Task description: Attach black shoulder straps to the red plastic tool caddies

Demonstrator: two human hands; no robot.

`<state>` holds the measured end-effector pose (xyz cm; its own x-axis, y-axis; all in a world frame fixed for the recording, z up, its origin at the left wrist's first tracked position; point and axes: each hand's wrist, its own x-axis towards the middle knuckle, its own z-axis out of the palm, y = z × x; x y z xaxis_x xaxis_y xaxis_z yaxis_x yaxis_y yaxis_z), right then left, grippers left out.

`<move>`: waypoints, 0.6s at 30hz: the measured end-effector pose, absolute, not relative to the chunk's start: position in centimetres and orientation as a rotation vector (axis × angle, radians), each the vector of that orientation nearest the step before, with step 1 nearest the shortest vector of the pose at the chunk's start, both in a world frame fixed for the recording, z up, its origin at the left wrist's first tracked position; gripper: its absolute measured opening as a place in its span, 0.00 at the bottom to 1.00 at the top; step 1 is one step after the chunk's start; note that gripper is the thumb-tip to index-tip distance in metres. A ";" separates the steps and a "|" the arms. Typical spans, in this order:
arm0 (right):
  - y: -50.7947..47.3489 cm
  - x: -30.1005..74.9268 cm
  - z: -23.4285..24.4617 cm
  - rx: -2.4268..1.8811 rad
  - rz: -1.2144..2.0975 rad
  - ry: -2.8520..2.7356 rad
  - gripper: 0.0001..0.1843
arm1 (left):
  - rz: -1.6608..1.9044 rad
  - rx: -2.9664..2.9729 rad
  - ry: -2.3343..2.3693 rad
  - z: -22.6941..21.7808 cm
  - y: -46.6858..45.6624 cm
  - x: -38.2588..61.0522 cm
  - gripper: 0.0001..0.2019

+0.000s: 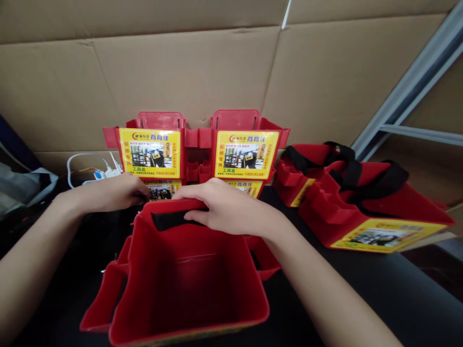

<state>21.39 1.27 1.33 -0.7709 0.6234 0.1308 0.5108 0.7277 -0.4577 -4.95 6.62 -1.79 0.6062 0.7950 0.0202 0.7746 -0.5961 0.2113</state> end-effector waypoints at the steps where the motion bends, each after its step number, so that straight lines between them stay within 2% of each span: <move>1: 1.3 21.4 1.2 -0.887 0.596 -2.654 0.15 | 0.150 2.657 1.320 -1.7 6.7 -5.0 0.12; 4: 0.9 21.5 1.2 -0.893 0.623 -2.635 0.14 | 0.107 2.681 1.301 -0.8 6.7 -4.9 0.13; 7: 0.7 21.9 1.6 -0.898 0.732 -2.565 0.11 | 0.256 2.743 1.261 0.5 6.0 -4.7 0.10; 13: 4.3 21.2 2.2 -0.813 1.479 -2.100 0.23 | 0.747 2.857 1.070 1.6 4.7 -3.0 0.08; 18: 7.2 18.9 1.3 -0.826 1.714 -2.046 0.28 | 1.087 2.752 1.270 1.5 4.2 -2.1 0.05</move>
